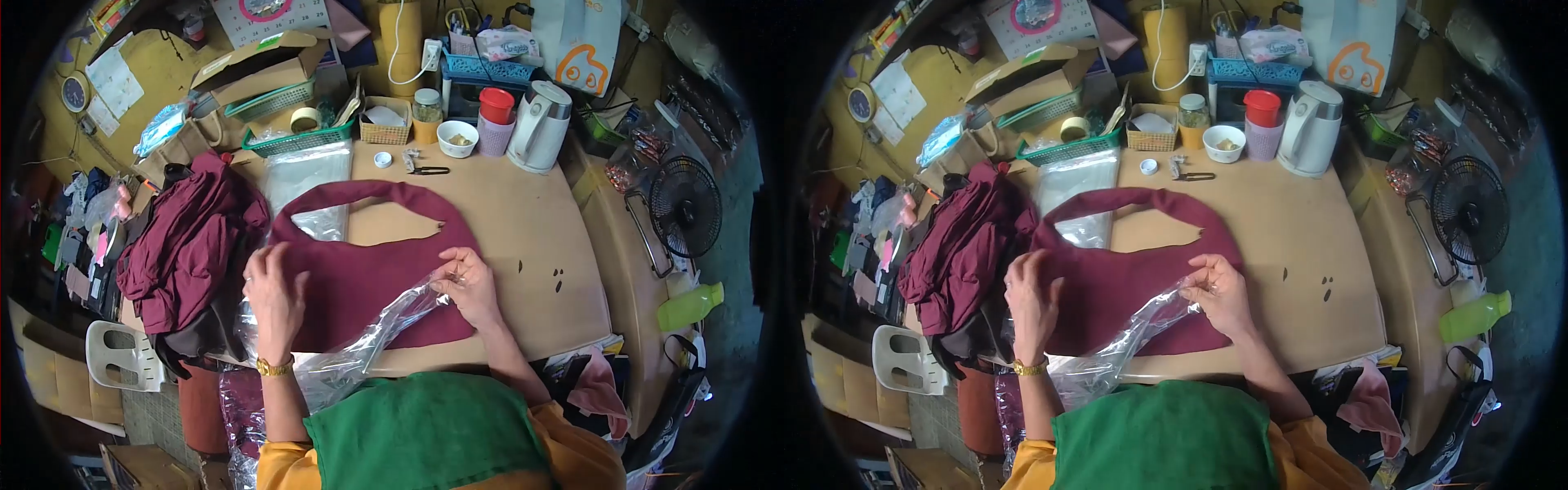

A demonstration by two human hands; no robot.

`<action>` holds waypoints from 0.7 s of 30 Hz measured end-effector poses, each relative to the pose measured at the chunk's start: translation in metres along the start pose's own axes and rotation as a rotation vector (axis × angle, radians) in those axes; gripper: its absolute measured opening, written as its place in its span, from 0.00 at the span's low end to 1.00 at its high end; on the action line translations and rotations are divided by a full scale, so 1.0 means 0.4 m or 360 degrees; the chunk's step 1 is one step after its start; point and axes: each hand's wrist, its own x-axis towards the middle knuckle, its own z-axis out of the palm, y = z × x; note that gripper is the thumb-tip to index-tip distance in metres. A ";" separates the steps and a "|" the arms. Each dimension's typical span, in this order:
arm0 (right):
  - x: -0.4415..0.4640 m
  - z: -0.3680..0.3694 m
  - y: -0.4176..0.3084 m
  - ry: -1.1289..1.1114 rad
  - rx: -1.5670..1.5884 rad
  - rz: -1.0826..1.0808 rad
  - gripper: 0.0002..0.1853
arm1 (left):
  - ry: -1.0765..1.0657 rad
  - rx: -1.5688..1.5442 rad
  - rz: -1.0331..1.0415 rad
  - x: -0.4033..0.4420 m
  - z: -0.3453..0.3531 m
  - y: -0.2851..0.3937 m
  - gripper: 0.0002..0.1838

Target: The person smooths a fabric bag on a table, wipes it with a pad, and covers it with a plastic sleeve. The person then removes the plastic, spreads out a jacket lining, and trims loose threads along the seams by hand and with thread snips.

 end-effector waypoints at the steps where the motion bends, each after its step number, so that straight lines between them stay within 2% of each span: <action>1: 0.006 0.016 -0.010 -0.0039 0.0000 0.0037 0.22 | -0.0183 -0.0298 0.0176 0.004 0.007 0.005 0.24; 2: 0.014 0.033 -0.017 -0.0085 -0.0001 0.0071 0.23 | -0.0358 -0.0595 0.0349 0.003 0.017 0.022 0.23; 4: 0.024 0.068 -0.022 -0.0150 0.0003 0.0019 0.20 | -0.0716 -0.1365 0.0356 -0.010 0.023 0.114 0.18; 6: 0.030 0.078 -0.025 -0.0218 -0.0117 0.0005 0.14 | -0.1371 -0.1641 -0.0285 -0.035 0.040 0.141 0.14; 7: 0.033 0.073 -0.017 -0.0222 -0.0220 -0.0085 0.10 | -0.1375 -0.1643 -0.0283 -0.028 0.029 0.142 0.14; 8: 0.036 0.064 -0.004 -0.0215 -0.0222 -0.0081 0.10 | -0.1343 -0.1407 -0.0261 -0.019 0.008 0.143 0.12; 9: 0.042 0.055 0.005 -0.0091 -0.0456 -0.0222 0.09 | -0.1307 -0.1174 -0.0238 -0.011 -0.010 0.145 0.11; 10: 0.048 0.045 0.006 0.0030 -0.0692 -0.0365 0.08 | -0.1450 -0.1175 -0.0237 -0.016 -0.005 0.116 0.11; 12: 0.048 0.021 -0.001 0.0088 -0.0744 -0.0243 0.07 | -0.1535 -0.1093 0.0039 -0.050 0.011 0.058 0.09; 13: 0.046 0.018 0.014 0.0022 -0.0456 -0.0026 0.05 | -0.1371 -0.0909 0.0316 -0.087 0.041 0.007 0.12; 14: 0.038 0.020 0.032 -0.0038 -0.0160 0.0190 0.04 | -0.1408 -0.0427 0.0278 -0.099 0.023 -0.006 0.17; 15: 0.022 0.038 0.051 -0.0176 -0.0166 0.0131 0.03 | -0.1362 -0.0419 0.0179 -0.109 0.024 -0.024 0.21; 16: 0.003 0.049 0.064 -0.0381 -0.0237 0.0334 0.04 | -0.1315 -0.0405 0.0079 -0.121 0.034 -0.040 0.25; 18: -0.005 0.046 0.103 -0.0653 -0.0691 0.0328 0.07 | -0.1390 -0.0668 0.0072 -0.153 0.072 -0.048 0.28; 19: 0.020 0.008 0.146 -0.0604 -0.0817 0.0213 0.09 | -0.1527 -0.0785 0.0082 -0.152 0.093 -0.035 0.27; 20: 0.055 -0.036 0.168 -0.0557 -0.0944 0.0099 0.11 | -0.1521 -0.0794 0.0127 -0.158 0.119 -0.009 0.26; 21: 0.093 -0.053 0.129 -0.0450 -0.0497 0.0359 0.15 | -0.1498 -0.0815 0.0117 -0.160 0.140 0.030 0.27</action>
